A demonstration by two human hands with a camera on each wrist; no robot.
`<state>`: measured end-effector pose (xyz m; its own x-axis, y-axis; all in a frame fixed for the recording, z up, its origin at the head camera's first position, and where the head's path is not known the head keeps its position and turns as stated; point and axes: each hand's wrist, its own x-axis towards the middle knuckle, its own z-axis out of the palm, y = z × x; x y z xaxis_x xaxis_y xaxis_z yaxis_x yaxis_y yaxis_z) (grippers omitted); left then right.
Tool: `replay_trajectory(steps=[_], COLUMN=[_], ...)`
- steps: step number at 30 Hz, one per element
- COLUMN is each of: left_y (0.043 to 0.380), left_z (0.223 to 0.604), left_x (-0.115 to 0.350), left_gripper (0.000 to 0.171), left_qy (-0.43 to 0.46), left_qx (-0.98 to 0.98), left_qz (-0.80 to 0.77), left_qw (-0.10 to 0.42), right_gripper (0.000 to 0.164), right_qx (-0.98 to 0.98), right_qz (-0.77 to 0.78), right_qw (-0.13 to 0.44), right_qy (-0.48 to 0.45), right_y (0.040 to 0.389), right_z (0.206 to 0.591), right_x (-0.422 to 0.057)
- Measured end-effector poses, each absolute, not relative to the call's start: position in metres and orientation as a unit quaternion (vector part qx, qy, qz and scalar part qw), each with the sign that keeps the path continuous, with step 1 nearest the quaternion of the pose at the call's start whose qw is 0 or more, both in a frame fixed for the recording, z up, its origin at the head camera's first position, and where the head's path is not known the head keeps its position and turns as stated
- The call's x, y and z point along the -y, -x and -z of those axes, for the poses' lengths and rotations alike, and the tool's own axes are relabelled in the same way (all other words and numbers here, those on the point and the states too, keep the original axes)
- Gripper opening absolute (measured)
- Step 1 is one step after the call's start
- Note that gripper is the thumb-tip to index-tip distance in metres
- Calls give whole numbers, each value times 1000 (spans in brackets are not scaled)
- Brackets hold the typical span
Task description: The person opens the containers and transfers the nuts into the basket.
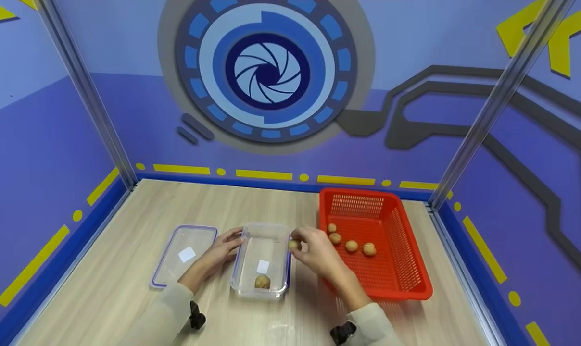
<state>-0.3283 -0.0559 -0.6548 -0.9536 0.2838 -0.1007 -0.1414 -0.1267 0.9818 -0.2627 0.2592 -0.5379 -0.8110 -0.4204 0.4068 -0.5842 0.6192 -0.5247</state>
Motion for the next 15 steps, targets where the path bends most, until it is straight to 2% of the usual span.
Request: replay_trajectory(steps=[8,15], left_y=[328,328], left_z=[656,655], left_x=[56,55], left_gripper=[54,54], left_qy=[-53,-60], left_qx=[-652,-633], left_qz=[-743,-757], left_qw=[142,148], right_gripper=[27,27], right_qx=[874,851], right_qz=[-413,-494], right_qw=[153,132], right_qy=[-207,-122], right_y=[265,268], right_z=[527,527], right_x=[-294,-321])
